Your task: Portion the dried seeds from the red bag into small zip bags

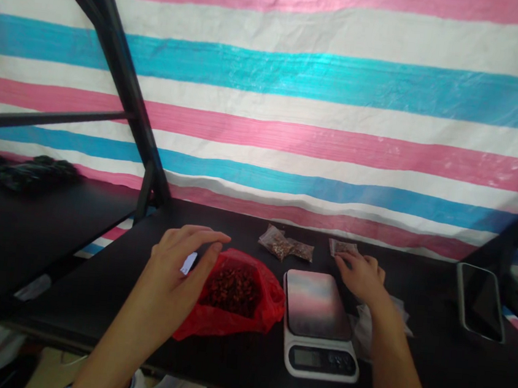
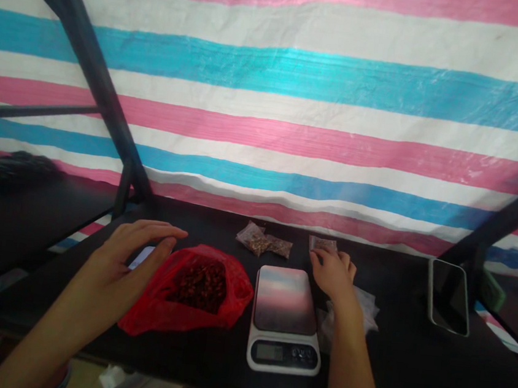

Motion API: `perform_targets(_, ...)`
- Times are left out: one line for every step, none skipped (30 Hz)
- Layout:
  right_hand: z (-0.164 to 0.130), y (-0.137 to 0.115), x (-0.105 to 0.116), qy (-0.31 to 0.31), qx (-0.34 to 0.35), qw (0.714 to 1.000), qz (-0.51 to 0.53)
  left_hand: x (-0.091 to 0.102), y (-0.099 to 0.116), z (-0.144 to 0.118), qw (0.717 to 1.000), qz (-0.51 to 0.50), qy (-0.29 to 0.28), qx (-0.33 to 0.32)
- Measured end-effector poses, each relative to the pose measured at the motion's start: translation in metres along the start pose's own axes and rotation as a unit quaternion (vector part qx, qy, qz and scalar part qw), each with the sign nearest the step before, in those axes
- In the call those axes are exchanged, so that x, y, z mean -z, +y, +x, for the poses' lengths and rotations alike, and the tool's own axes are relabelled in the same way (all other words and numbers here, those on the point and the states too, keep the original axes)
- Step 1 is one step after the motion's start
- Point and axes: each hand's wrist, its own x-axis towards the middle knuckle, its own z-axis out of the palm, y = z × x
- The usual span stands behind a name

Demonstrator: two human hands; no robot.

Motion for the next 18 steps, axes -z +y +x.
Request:
perform_targets(0.004, -0.006, -0.007, -0.015, 0.002, 1.0, -0.007, 0.0, 0.0, 0.0, 1.0, 0.002, -0.001, 0.002)
perform_targets(0.007, -0.01, -0.012, -0.031, -0.002, 0.999, -0.018, 0.0, -0.001, 0.0, 1.0, 0.002, -0.001, 0.002)
perform_targets(0.009, -0.012, -0.016, -0.047, -0.01, 0.998, -0.03, 0.0, -0.001, 0.001, 1.0, 0.002, -0.001, 0.001)
perform_targets(0.011, -0.014, -0.019, -0.06, -0.016, 0.997, -0.039, 0.0, -0.001, 0.001, 1.0, 0.002, 0.0, 0.0)
perform_targets(0.013, -0.015, -0.02, -0.073, -0.023, 0.996, -0.049, 0.0, 0.0, 0.001, 1.0, 0.002, 0.001, 0.001)
perform_targets(0.014, -0.016, -0.021, -0.085, -0.03, 0.994, -0.057, 0.0, 0.0, 0.002, 1.0, 0.002, 0.001, 0.004)
perform_targets(0.015, -0.017, -0.02, -0.096, -0.037, 0.993, -0.066, 0.0, 0.001, 0.002, 1.0, 0.002, 0.001, 0.007)
perform_targets(0.016, -0.018, -0.02, -0.104, -0.042, 0.991, -0.074, 0.0, 0.002, 0.003, 1.0, 0.001, 0.001, 0.01)
perform_targets(0.016, -0.019, -0.019, -0.111, -0.046, 0.989, -0.082, 0.0, 0.003, 0.003, 1.0, 0.001, 0.001, 0.014)
perform_targets(0.015, -0.02, -0.018, -0.117, -0.048, 0.988, -0.088, 0.0, 0.004, 0.004, 1.0, -0.001, 0.002, 0.017)
perform_targets(0.015, -0.021, -0.017, -0.122, -0.048, 0.987, -0.093, 0.0, 0.005, 0.004, 1.0, -0.002, 0.002, 0.019)
perform_targets(0.014, -0.022, -0.015, -0.126, -0.048, 0.986, -0.098, 0.0, 0.006, 0.004, 1.0, -0.004, 0.001, 0.021)
perform_targets(0.013, -0.023, -0.014, -0.129, -0.048, 0.985, -0.102, 0.0, 0.008, 0.004, 1.0, -0.006, 0.0, 0.022)
perform_targets(0.012, -0.023, -0.013, -0.131, -0.048, 0.985, -0.106, 0.001, 0.009, 0.004, 1.0, -0.007, -0.001, 0.023)
perform_targets(0.011, -0.024, -0.012, -0.132, -0.048, 0.984, -0.109, 0.002, 0.01, 0.004, 1.0, -0.009, -0.002, 0.022)
perform_targets(0.011, -0.024, -0.011, -0.132, -0.048, 0.984, -0.112, 0.002, 0.01, 0.003, 1.0, -0.01, -0.001, 0.021)
perform_targets(0.01, -0.024, -0.01, -0.132, -0.047, 0.984, -0.114, 0.003, 0.011, 0.003, 1.0, -0.011, 0.0, 0.021)
perform_targets(0.01, -0.025, -0.009, -0.13, -0.045, 0.984, -0.116, 0.004, 0.012, 0.002, 1.0, -0.012, 0.002, 0.022)
